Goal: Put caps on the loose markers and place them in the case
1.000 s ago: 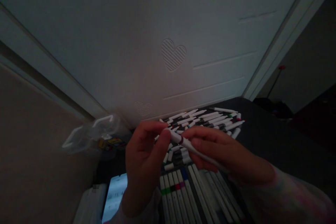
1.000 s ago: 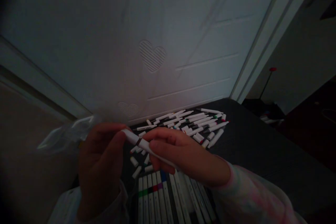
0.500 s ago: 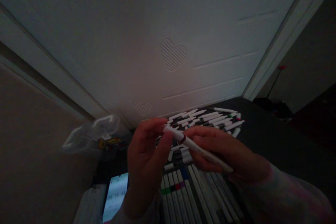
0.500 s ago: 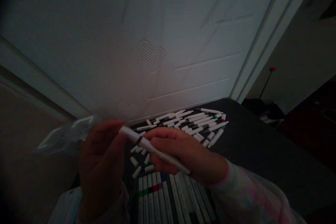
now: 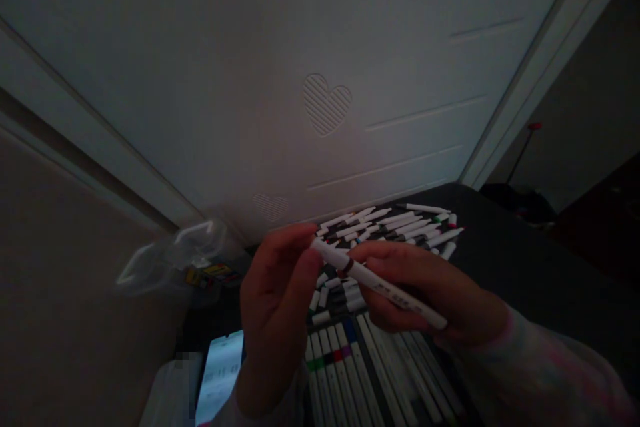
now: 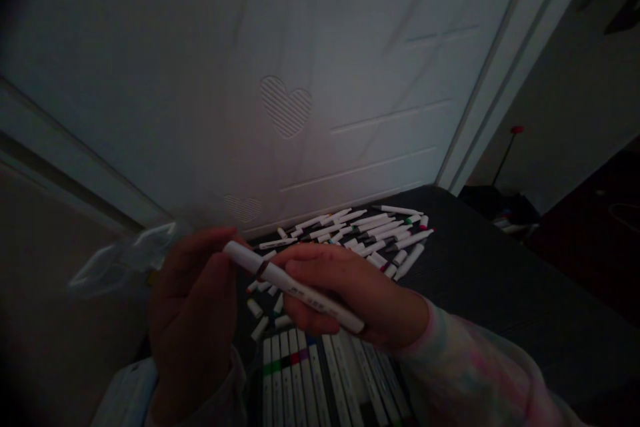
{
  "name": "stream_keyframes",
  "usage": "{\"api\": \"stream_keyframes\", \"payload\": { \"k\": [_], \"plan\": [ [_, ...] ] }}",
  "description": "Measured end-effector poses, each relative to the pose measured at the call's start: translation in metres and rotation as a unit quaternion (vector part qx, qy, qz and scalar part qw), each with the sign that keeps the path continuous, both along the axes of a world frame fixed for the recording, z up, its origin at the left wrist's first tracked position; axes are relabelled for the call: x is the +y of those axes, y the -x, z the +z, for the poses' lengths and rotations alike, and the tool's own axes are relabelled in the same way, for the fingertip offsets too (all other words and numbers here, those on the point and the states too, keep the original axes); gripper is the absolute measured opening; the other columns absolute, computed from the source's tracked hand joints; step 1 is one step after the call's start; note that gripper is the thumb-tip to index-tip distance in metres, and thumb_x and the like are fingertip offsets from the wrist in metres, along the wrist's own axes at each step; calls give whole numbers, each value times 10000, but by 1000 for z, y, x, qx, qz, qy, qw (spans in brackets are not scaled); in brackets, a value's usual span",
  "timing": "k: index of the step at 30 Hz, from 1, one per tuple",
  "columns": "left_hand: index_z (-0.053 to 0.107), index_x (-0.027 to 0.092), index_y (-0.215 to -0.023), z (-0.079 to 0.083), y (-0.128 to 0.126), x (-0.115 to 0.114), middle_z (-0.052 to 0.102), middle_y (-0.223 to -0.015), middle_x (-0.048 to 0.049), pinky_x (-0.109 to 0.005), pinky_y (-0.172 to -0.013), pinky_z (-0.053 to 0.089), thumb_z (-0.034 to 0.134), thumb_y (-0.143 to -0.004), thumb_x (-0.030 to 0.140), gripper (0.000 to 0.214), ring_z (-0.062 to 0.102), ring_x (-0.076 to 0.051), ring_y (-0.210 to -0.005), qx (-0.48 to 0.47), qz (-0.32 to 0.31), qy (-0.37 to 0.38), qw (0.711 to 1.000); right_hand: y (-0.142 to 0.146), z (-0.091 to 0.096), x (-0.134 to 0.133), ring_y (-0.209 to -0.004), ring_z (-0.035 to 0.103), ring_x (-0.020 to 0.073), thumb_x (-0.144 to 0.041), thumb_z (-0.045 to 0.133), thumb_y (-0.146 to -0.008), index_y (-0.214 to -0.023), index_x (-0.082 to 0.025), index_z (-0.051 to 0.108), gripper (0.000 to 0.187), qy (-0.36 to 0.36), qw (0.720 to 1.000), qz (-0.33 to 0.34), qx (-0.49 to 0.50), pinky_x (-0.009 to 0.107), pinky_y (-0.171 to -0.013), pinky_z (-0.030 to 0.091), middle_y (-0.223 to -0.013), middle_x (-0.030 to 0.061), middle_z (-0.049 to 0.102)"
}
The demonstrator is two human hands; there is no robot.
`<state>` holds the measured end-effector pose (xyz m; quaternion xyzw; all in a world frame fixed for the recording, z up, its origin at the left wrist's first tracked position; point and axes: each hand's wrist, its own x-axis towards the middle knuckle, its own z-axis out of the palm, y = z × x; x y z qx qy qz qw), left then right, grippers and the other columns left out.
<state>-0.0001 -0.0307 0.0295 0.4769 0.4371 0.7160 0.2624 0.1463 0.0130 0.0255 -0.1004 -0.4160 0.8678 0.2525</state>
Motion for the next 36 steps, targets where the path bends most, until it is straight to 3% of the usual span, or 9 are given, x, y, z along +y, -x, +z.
{"api": "stream_keyframes", "payload": {
  "k": [4, 8, 13, 17, 24, 30, 36],
  "plan": [
    [647, 255, -871, 0, -1, 0, 632, -740, 22, -158, -585, 481, 590, -776, 227, 114, 589, -87, -657, 9, -3, 1, 1000, 1, 0, -1, -314, 256, 20, -315, 472, -857, -928, -154, 562, 197, -1, 1000, -8, -8, 179, -347, 160, -451, -72, 450],
    [645, 256, -879, 0, 0, -2, 629, -732, 31, -148, -562, 475, 593, -776, 216, 122, 590, -77, -643, 33, 9, 7, 999, 2, -1, -1, -332, 262, 12, -339, 541, -826, -952, -142, 555, 235, -50, 999, -7, -10, 157, -349, 177, -448, -86, 431],
    [644, 251, -884, 1, 0, -2, 639, -723, 40, -148, -555, 466, 593, -775, 196, 132, 586, -69, -626, 81, 24, 1, 996, 3, 1, -2, -421, 394, 22, -295, 489, -864, -996, -136, 546, 215, -116, 991, -36, -48, 150, -420, 290, -562, -47, 513],
    [645, 248, -872, 1, -1, -2, 646, -787, 33, -170, -643, 473, 594, -772, 184, 129, 595, -80, -719, 120, 33, -2, 992, 5, 5, -4, -572, 471, 54, -265, 456, -879, -957, -142, 550, 173, -169, 980, -66, -82, 184, -538, 377, -686, -16, 533],
    [635, 230, -871, 3, 0, -3, 627, -758, 19, -215, -626, 466, 629, -739, 198, 136, 585, -101, -675, 221, 31, 9, 975, 6, -1, -5, -604, 397, 69, -269, 412, -898, -996, -163, 561, 207, -195, 972, -113, -69, 206, -530, 320, -726, -14, 503],
    [629, 230, -871, 0, -6, -3, 601, -755, 12, -250, -646, 454, 645, -715, 168, 169, 566, -121, -692, 223, 29, -8, 974, 9, -10, -2, -577, 403, 89, -343, 253, -943, -924, -183, 560, 347, -289, 944, -145, -63, 223, -514, 329, -674, -17, 492],
    [613, 258, -911, 0, -10, -1, 595, -771, 28, -249, -665, 430, 641, -718, 126, 236, 544, -109, -712, 270, -5, -29, 962, 10, -11, -4, -542, 354, 87, -503, 242, -902, -781, -167, 506, 445, -262, 948, -161, -86, 223, -505, 321, -616, -27, 414]
  ]
}}
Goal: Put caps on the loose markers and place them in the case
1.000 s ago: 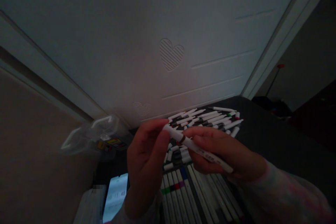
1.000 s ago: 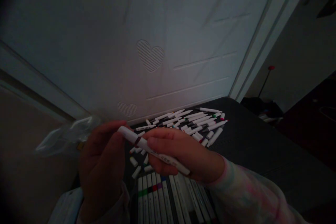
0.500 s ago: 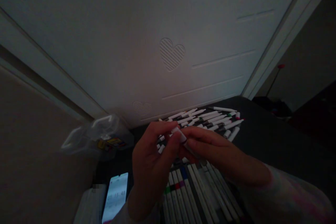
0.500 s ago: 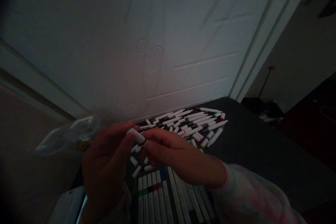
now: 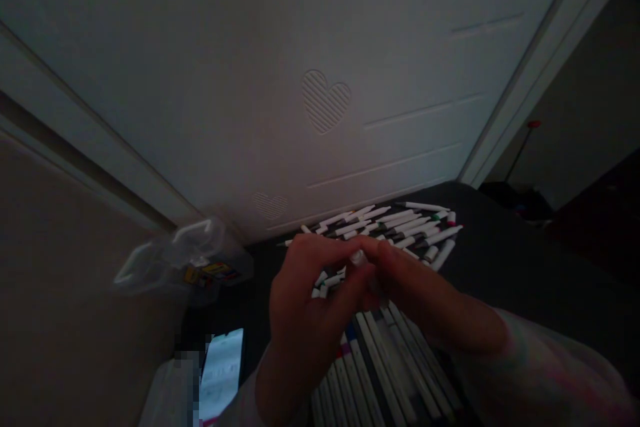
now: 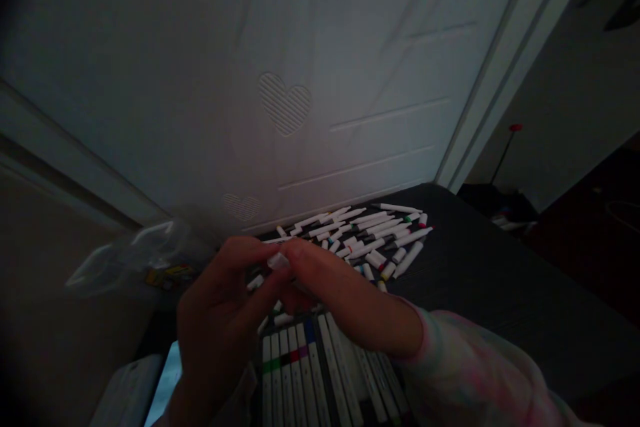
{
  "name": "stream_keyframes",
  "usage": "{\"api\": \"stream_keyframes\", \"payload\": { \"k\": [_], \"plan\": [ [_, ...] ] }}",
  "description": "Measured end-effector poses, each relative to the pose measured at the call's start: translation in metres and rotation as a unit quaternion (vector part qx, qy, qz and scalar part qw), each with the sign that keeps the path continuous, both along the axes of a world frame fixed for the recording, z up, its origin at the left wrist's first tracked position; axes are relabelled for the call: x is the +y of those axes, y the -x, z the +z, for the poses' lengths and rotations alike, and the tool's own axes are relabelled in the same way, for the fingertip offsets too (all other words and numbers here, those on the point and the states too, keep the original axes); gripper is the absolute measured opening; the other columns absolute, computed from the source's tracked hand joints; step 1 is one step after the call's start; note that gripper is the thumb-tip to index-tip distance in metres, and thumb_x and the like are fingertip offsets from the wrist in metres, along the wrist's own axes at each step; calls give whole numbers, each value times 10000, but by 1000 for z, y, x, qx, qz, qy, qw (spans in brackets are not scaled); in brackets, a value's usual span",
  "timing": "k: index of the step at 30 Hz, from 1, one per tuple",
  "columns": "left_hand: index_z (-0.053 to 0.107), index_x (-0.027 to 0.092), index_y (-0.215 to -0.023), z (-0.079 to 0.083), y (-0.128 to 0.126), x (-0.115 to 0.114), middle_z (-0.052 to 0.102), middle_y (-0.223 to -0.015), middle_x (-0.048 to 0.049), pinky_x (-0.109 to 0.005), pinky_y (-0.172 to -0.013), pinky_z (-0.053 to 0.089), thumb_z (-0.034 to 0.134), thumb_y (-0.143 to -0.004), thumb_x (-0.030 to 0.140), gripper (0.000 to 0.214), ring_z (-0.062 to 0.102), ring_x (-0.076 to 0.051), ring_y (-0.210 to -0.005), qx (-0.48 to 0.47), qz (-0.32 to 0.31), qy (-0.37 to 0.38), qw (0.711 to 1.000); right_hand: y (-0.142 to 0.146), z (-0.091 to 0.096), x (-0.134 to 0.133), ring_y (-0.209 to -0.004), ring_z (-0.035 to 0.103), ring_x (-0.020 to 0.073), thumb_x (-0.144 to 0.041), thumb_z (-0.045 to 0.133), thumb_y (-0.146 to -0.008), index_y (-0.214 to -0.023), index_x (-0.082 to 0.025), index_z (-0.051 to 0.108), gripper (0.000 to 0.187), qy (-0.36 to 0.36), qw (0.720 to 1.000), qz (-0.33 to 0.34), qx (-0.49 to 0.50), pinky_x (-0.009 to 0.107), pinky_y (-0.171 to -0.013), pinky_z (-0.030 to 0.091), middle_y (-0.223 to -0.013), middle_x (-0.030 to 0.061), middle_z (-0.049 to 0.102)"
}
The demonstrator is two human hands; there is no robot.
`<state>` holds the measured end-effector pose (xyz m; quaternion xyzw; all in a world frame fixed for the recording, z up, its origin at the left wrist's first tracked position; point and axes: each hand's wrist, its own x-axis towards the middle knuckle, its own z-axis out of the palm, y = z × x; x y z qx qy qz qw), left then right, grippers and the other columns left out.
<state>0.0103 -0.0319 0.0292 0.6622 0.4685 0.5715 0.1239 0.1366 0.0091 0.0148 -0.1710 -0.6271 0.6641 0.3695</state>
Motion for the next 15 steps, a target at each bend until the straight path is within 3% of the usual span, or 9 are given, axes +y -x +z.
{"api": "stream_keyframes", "payload": {
  "k": [5, 8, 11, 13, 15],
  "plan": [
    [566, 248, -952, 1, -6, 0, 611, -770, 34, -252, -656, 431, 642, -720, 162, 259, 531, -112, -697, 102, 21, -32, 994, -2, 4, -2, -556, 369, 104, -528, 363, -854, -737, -174, 539, 413, 20, 999, -48, -5, 241, -526, 342, -621, -21, 416],
    [534, 241, -986, 0, -10, -2, 599, -776, 27, -243, -612, 432, 635, -715, 148, 304, 526, -118, -702, 118, 20, -27, 992, -2, 8, -3, -730, 503, 140, -446, 448, -845, -812, -212, 612, 288, 50, 997, -43, 28, 273, -697, 415, -739, -1, 536],
    [517, 246, -1015, -3, -11, -3, 579, -770, 22, -247, -611, 437, 617, -720, 139, 329, 521, -122, -704, 124, 17, -22, 992, -2, 10, -4, -871, 534, 163, -431, 493, -820, -836, -238, 649, 248, 66, 996, -25, 49, 287, -832, 408, -807, 2, 588],
    [500, 250, -1052, -6, -11, -3, 574, -805, 12, -257, -641, 446, 617, -721, 145, 366, 527, -128, -739, 114, 16, -24, 993, -2, 8, -3, -815, 536, 158, -425, 504, -809, -852, -225, 656, 254, 71, 996, -34, 44, 285, -786, 428, -803, 8, 586],
    [468, 260, -1106, -7, -10, -3, 573, -873, 2, -274, -693, 454, 643, -705, 156, 450, 533, -138, -794, 96, 15, -30, 995, -2, 5, -1, -652, 503, 129, -443, 494, -800, -829, -189, 645, 297, 89, 994, -46, 47, 262, -631, 437, -713, 4, 551]
  ]
}}
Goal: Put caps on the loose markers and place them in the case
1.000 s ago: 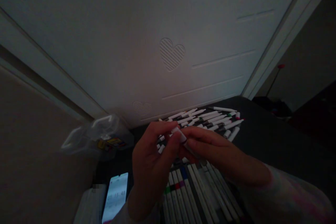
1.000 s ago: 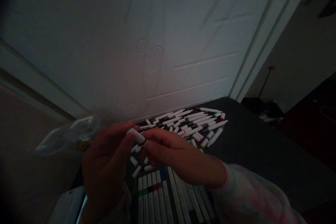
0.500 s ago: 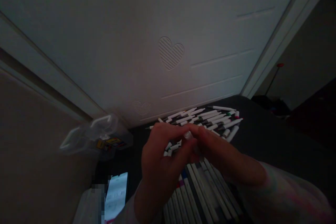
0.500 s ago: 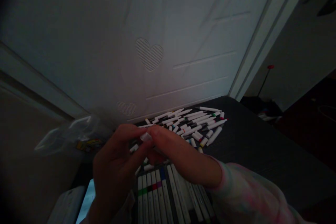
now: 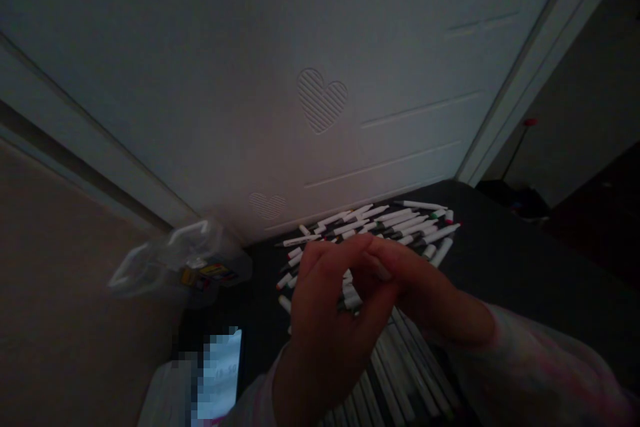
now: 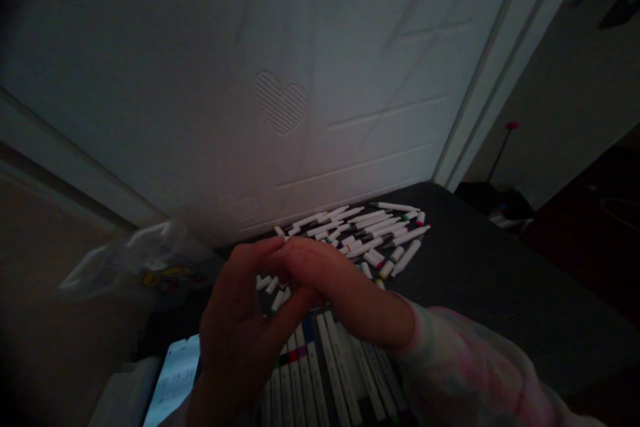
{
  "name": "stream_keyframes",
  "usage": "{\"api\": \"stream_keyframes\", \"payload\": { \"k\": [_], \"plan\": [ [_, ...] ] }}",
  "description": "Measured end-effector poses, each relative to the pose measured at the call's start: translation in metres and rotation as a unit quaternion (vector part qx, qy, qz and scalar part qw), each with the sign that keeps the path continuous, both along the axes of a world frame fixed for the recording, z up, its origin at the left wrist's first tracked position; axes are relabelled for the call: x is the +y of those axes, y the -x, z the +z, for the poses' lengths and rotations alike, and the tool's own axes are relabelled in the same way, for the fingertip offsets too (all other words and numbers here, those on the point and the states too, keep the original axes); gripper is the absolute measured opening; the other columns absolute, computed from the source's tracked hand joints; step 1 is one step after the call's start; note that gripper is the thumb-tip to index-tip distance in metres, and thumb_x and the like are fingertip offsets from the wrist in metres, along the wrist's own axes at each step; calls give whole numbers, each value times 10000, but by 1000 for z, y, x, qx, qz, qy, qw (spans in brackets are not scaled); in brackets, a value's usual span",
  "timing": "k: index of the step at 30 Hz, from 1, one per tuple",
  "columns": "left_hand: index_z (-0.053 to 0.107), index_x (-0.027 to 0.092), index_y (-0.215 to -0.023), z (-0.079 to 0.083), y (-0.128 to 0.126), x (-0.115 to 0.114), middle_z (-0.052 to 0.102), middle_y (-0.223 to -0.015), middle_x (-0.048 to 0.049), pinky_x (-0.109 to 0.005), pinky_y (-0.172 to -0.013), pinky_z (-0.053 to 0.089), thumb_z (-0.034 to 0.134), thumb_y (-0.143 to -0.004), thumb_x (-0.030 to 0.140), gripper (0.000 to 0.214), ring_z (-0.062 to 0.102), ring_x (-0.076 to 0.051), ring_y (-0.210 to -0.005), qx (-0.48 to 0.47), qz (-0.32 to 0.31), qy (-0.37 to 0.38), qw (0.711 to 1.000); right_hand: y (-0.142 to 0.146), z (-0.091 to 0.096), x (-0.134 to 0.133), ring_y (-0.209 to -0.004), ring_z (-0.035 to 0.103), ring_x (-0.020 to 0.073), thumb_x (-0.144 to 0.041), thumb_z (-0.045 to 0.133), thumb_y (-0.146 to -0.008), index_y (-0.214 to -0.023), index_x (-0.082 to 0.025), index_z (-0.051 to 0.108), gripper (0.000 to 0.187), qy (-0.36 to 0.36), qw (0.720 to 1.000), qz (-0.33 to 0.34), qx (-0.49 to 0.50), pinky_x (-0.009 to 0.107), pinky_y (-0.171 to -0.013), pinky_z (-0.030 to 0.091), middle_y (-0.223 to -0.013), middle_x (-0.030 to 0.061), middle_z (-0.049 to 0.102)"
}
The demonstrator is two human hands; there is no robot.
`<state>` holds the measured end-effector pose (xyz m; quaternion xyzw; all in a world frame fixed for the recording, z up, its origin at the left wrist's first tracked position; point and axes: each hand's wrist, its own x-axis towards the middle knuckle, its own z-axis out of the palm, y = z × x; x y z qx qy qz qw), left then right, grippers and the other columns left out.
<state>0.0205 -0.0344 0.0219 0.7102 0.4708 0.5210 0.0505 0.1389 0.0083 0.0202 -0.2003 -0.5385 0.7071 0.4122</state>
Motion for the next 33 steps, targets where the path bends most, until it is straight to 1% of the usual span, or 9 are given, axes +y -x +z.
{"api": "stream_keyframes", "payload": {
  "k": [3, 5, 9, 13, 16, 18, 21, 25, 33],
  "plan": [
    [463, 269, -1119, 0, 0, -1, 569, -947, -11, -300, -744, 456, 662, -692, 183, 479, 536, -151, -832, -45, -14, 11, 999, -2, -1, 6, -406, 322, 77, -512, 465, -763, -720, -159, 574, 371, 53, 996, 33, 62, 216, -416, 310, -456, -57, 379],
    [488, 263, -1096, 0, 0, -2, 569, -966, -26, -307, -749, 456, 624, -729, 191, 399, 536, -154, -828, -90, -17, 38, 995, -4, 3, 9, -348, 230, 62, -535, 438, -745, -716, -166, 531, 382, 91, 988, 68, 107, 197, -373, 237, -383, -85, 291],
    [486, 283, -1108, 1, 2, -3, 569, -1021, -35, -296, -766, 456, 563, -781, 204, 345, 532, -162, -890, -138, -13, 83, 987, -9, 13, 11, -329, 192, 61, -537, 402, -735, -823, -185, 516, 380, 132, 976, 88, 149, 194, -368, 211, -382, -91, 301],
    [492, 255, -1117, 6, 7, 0, 589, -1022, -38, -287, -754, 451, 572, -777, 307, 353, 546, -163, -875, -46, -36, 175, 983, -17, 18, 11, -331, 177, 62, -543, 366, -745, -878, -201, 513, 396, 150, 970, 56, 181, 208, -380, 209, -403, -88, 314],
    [566, 220, -999, 10, 8, 3, 618, -971, -36, -292, -733, 444, 566, -767, 392, 289, 559, -180, -862, 67, -93, 282, 953, -20, 20, 11, -332, 173, 64, -562, 339, -747, -871, -212, 520, 413, 148, 967, 40, 204, 211, -378, 213, -406, -88, 286],
    [591, 216, -946, 11, 7, 4, 630, -934, -32, -286, -714, 438, 543, -776, 423, 272, 566, -186, -852, 122, -135, 319, 930, -21, 21, 9, -331, 176, 67, -578, 321, -746, -867, -220, 524, 428, 148, 965, 38, 215, 210, -370, 226, -408, -89, 259],
    [597, 200, -908, 10, 4, 4, 640, -877, -36, -273, -693, 430, 480, -822, 397, 245, 576, -176, -808, 177, -168, 316, 917, -21, 22, 7, -327, 158, 67, -606, 289, -749, -879, -235, 522, 457, 151, 963, 40, 219, 197, -349, 230, -414, -94, 217],
    [600, 180, -863, 10, 2, 3, 647, -823, -47, -280, -684, 429, 404, -862, 360, 265, 581, -175, -771, 226, -173, 304, 909, -20, 22, 2, -313, 134, 68, -643, 248, -745, -903, -254, 513, 496, 145, 965, 43, 215, 184, -319, 228, -411, -99, 188],
    [607, 192, -884, 15, 4, 2, 659, -825, -41, -265, -690, 437, 397, -866, 344, 260, 590, -169, -775, 241, -198, 289, 905, -23, 18, -1, -316, 155, 70, -619, 293, -733, -811, -274, 467, 393, 106, 967, 55, 226, 173, -315, 258, -424, -92, 196]
  ]
}}
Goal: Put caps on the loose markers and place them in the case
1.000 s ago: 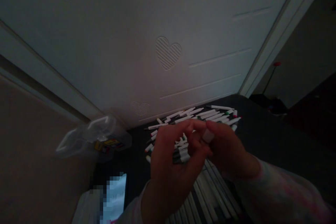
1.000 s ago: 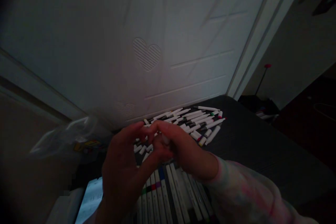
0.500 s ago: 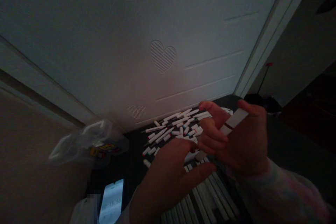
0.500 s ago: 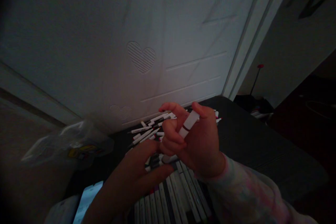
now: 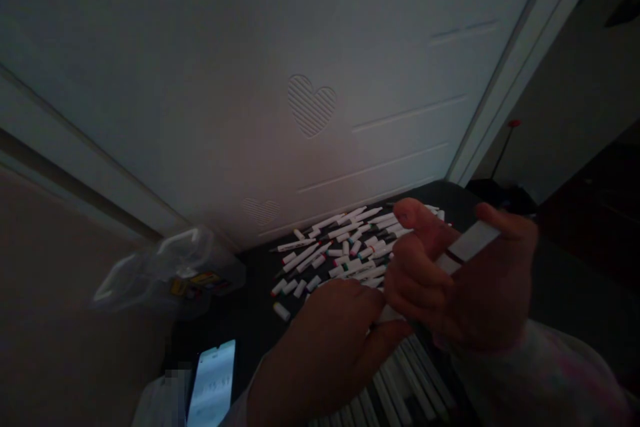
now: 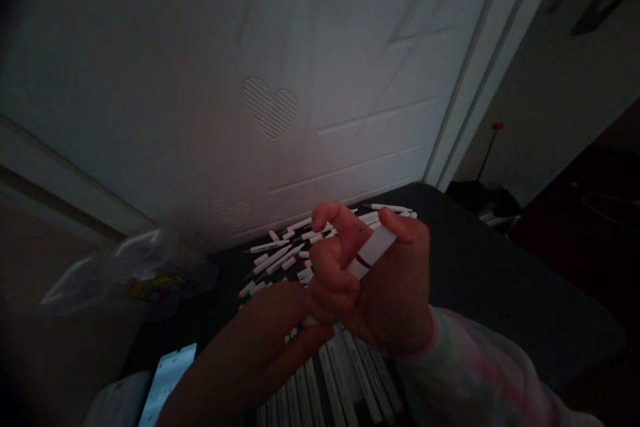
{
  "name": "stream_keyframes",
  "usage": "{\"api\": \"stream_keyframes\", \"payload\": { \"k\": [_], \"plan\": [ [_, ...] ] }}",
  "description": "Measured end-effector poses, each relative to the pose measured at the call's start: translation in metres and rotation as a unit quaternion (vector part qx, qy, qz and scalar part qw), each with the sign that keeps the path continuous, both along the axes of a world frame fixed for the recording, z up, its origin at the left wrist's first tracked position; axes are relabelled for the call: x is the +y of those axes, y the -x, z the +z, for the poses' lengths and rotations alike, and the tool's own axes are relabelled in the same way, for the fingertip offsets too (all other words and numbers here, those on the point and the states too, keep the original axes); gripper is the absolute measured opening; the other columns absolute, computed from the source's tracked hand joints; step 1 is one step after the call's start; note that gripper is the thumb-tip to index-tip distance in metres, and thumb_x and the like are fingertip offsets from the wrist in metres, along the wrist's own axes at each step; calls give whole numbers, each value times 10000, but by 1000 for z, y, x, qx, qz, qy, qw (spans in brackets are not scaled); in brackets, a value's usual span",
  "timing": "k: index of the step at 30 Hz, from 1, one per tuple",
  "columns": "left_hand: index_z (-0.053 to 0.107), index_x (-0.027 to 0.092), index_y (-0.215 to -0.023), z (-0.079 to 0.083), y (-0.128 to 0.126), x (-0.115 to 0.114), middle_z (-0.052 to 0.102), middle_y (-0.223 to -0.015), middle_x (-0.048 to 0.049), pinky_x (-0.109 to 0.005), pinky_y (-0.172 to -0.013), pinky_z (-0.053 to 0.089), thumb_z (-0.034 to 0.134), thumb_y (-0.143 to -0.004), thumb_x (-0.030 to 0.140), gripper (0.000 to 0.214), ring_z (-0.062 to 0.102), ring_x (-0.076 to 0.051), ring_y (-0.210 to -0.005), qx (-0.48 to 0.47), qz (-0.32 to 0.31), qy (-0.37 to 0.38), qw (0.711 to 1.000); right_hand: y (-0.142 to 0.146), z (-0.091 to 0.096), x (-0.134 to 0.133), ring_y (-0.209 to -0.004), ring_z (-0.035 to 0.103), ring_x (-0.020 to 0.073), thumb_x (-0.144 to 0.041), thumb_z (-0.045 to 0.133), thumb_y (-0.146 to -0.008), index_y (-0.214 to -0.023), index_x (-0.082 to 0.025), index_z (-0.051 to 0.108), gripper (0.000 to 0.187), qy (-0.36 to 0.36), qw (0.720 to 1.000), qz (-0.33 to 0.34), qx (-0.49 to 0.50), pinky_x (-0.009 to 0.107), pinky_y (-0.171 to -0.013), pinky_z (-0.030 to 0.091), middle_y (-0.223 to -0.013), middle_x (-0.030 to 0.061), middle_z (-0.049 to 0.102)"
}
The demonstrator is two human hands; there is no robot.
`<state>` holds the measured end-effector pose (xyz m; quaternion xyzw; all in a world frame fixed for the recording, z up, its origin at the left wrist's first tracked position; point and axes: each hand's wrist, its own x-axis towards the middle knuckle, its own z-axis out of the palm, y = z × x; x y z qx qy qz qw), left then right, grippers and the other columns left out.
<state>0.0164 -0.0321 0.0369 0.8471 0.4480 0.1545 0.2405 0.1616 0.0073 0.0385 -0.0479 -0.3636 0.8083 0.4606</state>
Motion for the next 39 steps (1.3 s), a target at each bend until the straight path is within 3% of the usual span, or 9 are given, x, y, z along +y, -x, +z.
{"api": "stream_keyframes", "payload": {
  "k": [8, 13, 19, 25, 31, 39],
  "plan": [
    [594, 175, -838, -1, -1, 0, 653, -810, -49, -268, -672, 432, 345, -880, 338, 300, 584, -170, -753, 16, 0, -14, 1000, 1, 5, -3, -312, 147, 81, -666, 190, -738, -722, -277, 401, 443, 17, 998, -44, -42, 185, -323, 268, -405, -91, 178],
    [583, 174, -832, -2, 0, -1, 643, -810, -56, -268, -651, 433, 318, -882, 368, 333, 571, -171, -738, 26, 22, -12, 999, 2, 5, 1, -318, 147, 74, -670, 162, -756, -633, -239, 372, 495, -4, 1000, -15, -16, 190, -344, 264, -407, -83, 174],
    [609, 213, -790, 3, 1, -2, 637, -730, -23, -235, -623, 441, 351, -870, 326, 293, 576, -155, -691, -46, 6, 5, 999, -2, 2, 1, -309, 193, 86, -702, 100, -738, -552, -219, 295, 553, -19, 999, -19, -39, 219, -357, 308, -381, -76, 186],
    [624, 223, -753, 2, 2, -2, 626, -669, -6, -224, -609, 446, 387, -860, 319, 277, 582, -147, -651, -99, 14, -8, 995, -1, -2, 2, -296, 179, 67, -720, 133, -728, -577, -223, 322, 553, -39, 999, 14, 8, 209, -348, 285, -375, -89, 195],
    [627, 227, -760, 6, 3, -1, 631, -676, -18, -232, -616, 447, 375, -863, 335, 293, 589, -154, -665, -81, -3, -7, 997, 4, -4, 2, -308, 211, 65, -696, 180, -744, -588, -212, 359, 539, -74, 994, 43, 75, 213, -380, 257, -357, -86, 203],
    [621, 226, -804, 3, 1, -3, 647, -735, -21, -237, -629, 444, 376, -869, 332, 275, 587, -154, -687, -70, 7, -25, 997, 1, -6, 2, -308, 162, 55, -651, 297, -734, -691, -227, 390, 436, -30, 990, 89, 108, 198, -385, 260, -383, -109, 168]
  ]
}}
